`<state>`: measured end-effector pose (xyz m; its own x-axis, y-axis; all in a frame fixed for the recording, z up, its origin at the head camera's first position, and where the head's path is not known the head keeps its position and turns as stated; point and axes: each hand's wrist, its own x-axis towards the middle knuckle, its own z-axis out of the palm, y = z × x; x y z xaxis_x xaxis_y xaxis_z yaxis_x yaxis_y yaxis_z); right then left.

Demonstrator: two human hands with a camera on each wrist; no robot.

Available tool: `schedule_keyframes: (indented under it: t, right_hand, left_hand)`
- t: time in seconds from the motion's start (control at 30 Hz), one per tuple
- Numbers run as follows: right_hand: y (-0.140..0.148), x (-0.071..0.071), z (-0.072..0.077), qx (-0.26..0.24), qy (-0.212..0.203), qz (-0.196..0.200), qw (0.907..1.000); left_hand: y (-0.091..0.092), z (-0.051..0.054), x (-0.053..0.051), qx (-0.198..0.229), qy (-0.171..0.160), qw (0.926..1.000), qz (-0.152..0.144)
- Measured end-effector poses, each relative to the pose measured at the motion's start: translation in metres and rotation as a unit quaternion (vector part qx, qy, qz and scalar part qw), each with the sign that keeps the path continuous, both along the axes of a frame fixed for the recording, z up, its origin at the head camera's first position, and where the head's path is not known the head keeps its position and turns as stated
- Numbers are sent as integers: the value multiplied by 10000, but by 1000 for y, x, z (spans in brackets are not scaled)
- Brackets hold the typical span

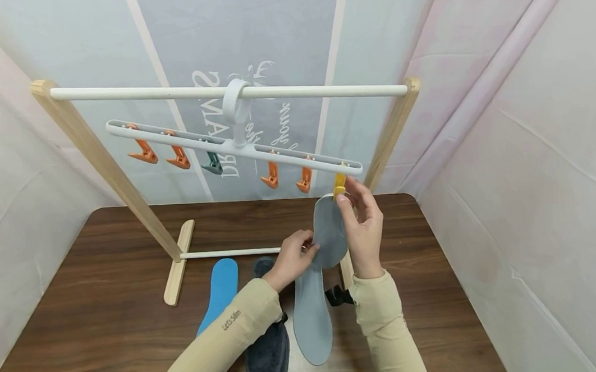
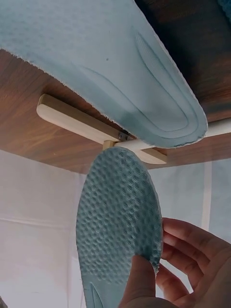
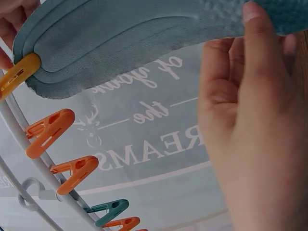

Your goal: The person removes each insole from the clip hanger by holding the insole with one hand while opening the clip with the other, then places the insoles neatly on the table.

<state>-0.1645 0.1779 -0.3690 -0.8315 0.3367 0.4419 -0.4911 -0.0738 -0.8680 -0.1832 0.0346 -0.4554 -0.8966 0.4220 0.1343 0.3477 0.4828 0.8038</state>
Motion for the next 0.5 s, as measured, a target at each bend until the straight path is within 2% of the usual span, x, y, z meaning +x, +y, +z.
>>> schedule_keyframes:
  t: [0.27, 0.5]
  right_hand:
    - [-2, -2, 6, 32, 218, 377, 9990]
    - [-2, -4, 9, -94, 180, 453, 9988]
  left_hand:
    - [-1, -1, 4, 49, 149, 9999, 5]
    - [-3, -4, 8, 103, 306, 9995, 9]
